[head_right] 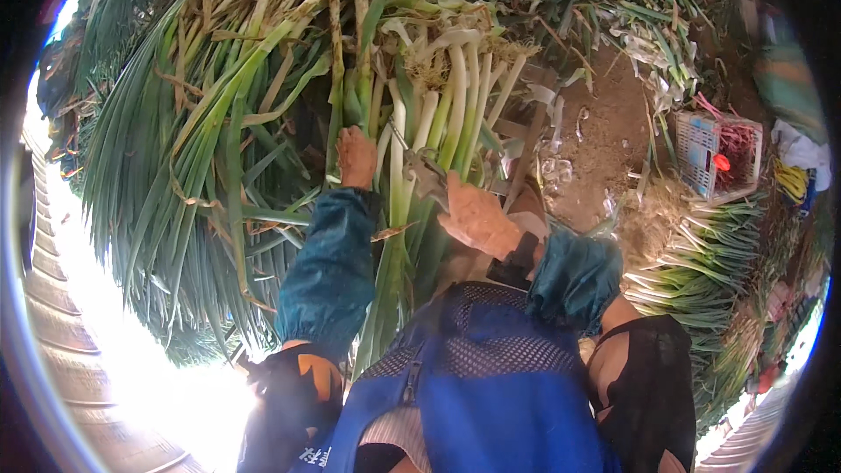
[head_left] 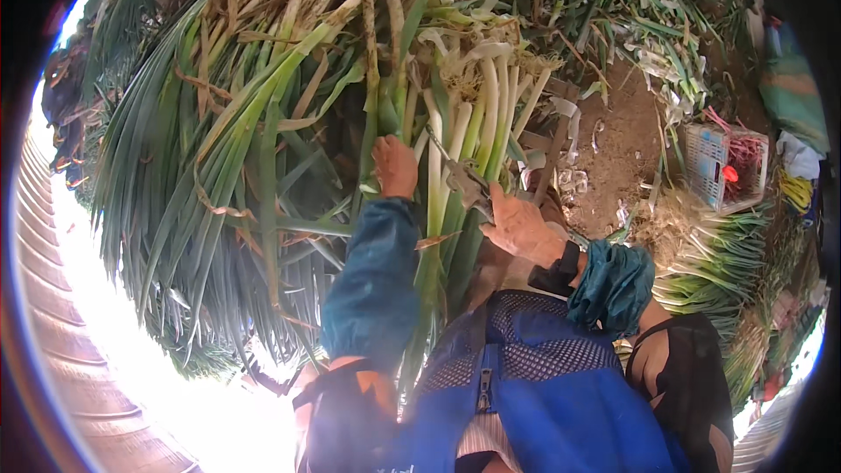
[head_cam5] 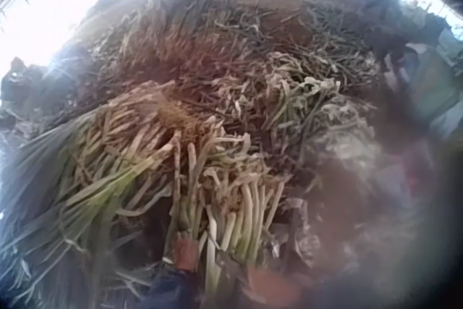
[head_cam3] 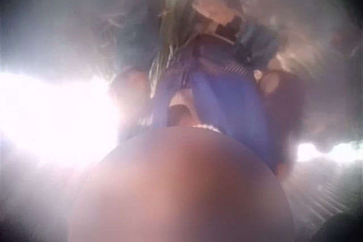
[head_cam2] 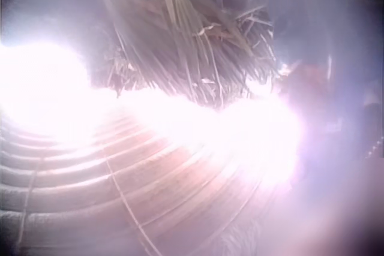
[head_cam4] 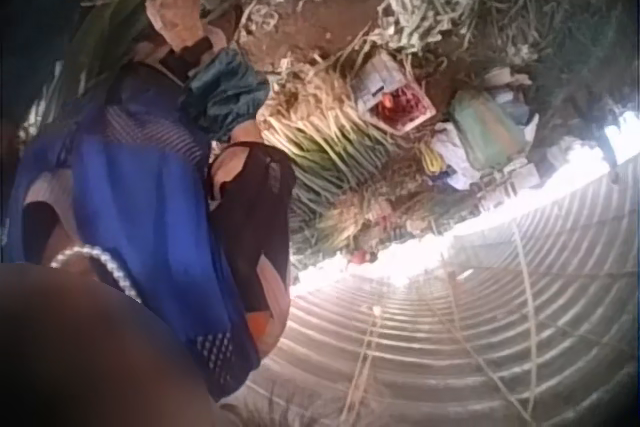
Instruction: The person uses shears to trim the roots and lower stems of green onions from a large pile. They repeatedly gather bunches, cut the ends, and place the trimmed onions back into the pile. The work continues throughout the clip with consistent hand movements.
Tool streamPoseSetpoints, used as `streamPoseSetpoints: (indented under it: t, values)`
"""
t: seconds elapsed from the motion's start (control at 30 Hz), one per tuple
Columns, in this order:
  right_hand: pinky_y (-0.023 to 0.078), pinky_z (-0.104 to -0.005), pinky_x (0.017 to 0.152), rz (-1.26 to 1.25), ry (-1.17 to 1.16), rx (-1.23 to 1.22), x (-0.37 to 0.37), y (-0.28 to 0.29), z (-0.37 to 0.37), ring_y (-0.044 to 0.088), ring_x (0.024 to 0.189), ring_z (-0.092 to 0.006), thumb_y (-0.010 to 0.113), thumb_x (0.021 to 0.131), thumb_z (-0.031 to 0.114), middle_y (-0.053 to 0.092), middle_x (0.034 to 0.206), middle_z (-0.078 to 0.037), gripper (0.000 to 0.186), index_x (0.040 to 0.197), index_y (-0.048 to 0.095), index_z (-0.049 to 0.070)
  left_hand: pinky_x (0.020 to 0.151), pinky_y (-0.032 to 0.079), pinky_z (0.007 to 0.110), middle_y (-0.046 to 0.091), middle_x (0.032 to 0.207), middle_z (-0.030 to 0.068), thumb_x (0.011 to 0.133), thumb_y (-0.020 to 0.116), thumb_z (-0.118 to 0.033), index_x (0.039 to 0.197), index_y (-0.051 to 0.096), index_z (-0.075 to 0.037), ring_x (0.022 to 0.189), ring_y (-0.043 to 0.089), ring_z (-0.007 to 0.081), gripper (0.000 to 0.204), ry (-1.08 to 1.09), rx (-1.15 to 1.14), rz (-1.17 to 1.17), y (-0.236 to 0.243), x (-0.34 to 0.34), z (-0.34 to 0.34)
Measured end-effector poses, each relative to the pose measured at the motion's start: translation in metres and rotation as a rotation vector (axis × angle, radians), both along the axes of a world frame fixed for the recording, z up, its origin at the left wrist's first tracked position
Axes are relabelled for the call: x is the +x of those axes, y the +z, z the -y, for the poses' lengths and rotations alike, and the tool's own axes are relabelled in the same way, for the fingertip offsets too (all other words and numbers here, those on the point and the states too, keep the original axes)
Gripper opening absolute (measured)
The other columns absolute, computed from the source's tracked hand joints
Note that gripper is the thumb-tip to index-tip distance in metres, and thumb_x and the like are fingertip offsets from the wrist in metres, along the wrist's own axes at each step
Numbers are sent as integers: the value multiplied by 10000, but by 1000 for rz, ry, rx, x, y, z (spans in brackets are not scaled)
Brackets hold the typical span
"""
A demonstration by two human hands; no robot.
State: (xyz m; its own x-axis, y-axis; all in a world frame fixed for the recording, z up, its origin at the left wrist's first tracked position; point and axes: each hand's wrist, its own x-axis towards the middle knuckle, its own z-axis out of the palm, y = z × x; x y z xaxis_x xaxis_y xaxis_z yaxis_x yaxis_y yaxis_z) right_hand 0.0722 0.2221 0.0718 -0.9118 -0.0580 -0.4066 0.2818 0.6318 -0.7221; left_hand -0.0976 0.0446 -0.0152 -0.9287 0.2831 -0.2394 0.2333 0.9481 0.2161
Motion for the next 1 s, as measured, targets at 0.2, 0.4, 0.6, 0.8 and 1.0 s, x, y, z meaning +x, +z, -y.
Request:
streamPoseSetpoints:
  t: [0.2, 0.4, 0.6, 0.8, 1.0]
  values:
    - [533, -472, 653, 45, -2, -31, -5, 9, -2, 638, 775, -441, 692, 769, 197, 611, 820, -270, 533, 1116, 388, -70, 804, 494, 476, 581, 1010, 211, 750, 642, -113, 994, 561, 18, 974, 587, 407, 288, 171, -44, 83, -46, -14, 9]
    - [537, -477, 640, -29, -9, -31, -12, 14, 9, 643, 760, -439, 684, 778, 200, 613, 816, -269, 510, 1104, 391, -61, 679, 492, 391, 644, 797, 150, 692, 669, -107, 957, 604, 56, 733, 634, 274, 318, 488, 552, 698, 5, -29, 38]
    - [531, -490, 663, 62, -10, -9, -33, 14, 9, 641, 767, -444, 660, 768, 160, 615, 770, -262, 496, 1106, 379, -70, 553, 462, 315, 606, 749, 77, 865, 631, -221, 993, 592, -10, 613, 580, 169, 250, 766, 754, 917, 53, 35, 64]
    - [517, -509, 666, 59, 16, -115, -23, 38, 15, 637, 759, -445, 624, 765, 149, 616, 770, -286, 439, 1071, 403, -74, 528, 453, 294, 589, 731, 57, 899, 599, -222, 1019, 567, -46, 573, 560, 155, 216, 807, 772, 952, 79, 96, 84]
    - [517, -505, 687, 131, -11, -46, -64, 14, 21, 637, 785, -450, 589, 779, 146, 609, 775, -318, 371, 1024, 423, -78, 549, 457, 284, 583, 738, 44, 921, 557, -201, 1101, 558, -73, 611, 564, 145, 221, 861, 820, 962, 93, 124, 91]
